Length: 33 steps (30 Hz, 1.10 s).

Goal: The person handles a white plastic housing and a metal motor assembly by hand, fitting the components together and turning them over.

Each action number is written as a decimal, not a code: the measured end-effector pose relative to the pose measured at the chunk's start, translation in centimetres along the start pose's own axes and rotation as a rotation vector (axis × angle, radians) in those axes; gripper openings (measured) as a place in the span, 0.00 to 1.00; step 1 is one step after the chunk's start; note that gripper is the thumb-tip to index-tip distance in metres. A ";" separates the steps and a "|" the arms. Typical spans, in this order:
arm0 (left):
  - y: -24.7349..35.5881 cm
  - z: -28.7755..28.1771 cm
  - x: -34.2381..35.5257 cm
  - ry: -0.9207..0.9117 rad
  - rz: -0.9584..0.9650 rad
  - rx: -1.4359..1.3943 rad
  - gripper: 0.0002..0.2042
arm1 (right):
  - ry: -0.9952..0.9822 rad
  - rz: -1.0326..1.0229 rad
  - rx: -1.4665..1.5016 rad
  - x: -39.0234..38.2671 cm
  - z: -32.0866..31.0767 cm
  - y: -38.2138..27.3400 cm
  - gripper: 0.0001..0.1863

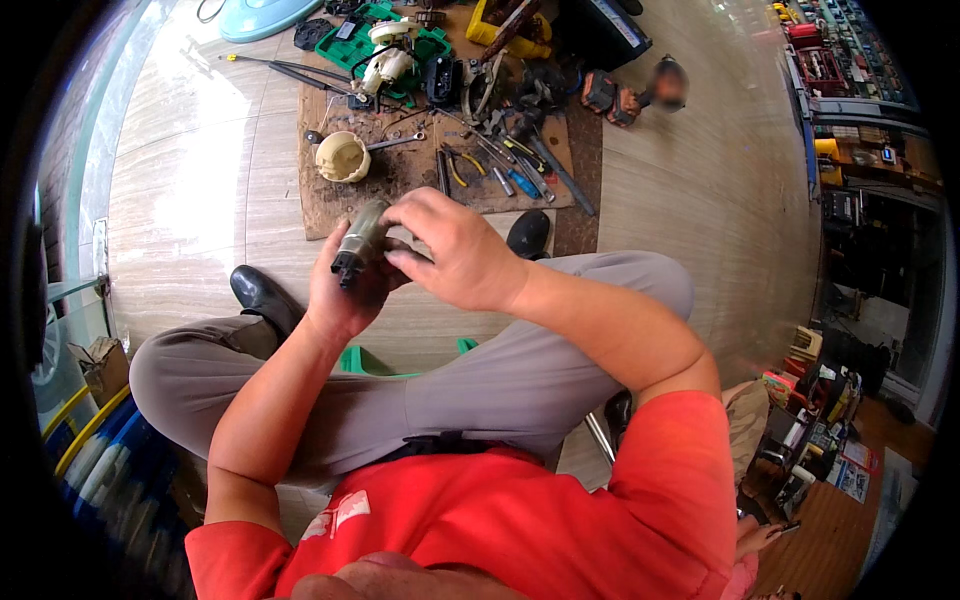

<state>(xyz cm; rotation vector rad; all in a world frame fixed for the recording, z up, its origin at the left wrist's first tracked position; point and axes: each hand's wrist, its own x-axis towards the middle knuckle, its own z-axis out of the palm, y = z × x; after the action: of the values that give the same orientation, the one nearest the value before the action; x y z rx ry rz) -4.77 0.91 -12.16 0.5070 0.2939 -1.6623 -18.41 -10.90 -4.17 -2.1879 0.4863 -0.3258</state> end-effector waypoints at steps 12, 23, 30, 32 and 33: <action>-0.8 2.3 -1.1 0.094 -0.156 0.063 0.25 | -0.048 -0.178 -0.168 0.0 0.5 0.5 0.29; -1.8 0.6 -0.6 0.157 0.102 0.353 0.16 | -0.018 0.210 -0.048 -0.4 0.7 0.8 0.26; -1.8 0.7 -1.0 -0.008 0.201 0.579 0.26 | -0.005 0.316 0.185 -0.6 1.2 1.3 0.21; -1.9 0.8 -1.1 0.021 0.210 0.569 0.28 | -0.033 0.340 0.272 -0.8 1.5 1.3 0.20; -1.9 0.8 -1.1 0.018 0.212 0.540 0.28 | -0.048 0.347 0.299 -0.9 1.6 1.3 0.20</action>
<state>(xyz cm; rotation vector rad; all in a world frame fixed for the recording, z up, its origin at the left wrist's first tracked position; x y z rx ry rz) -6.67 1.82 -11.07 0.9223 -0.2016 -1.5216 -18.88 -10.13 -6.17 -1.7801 0.7282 -0.1453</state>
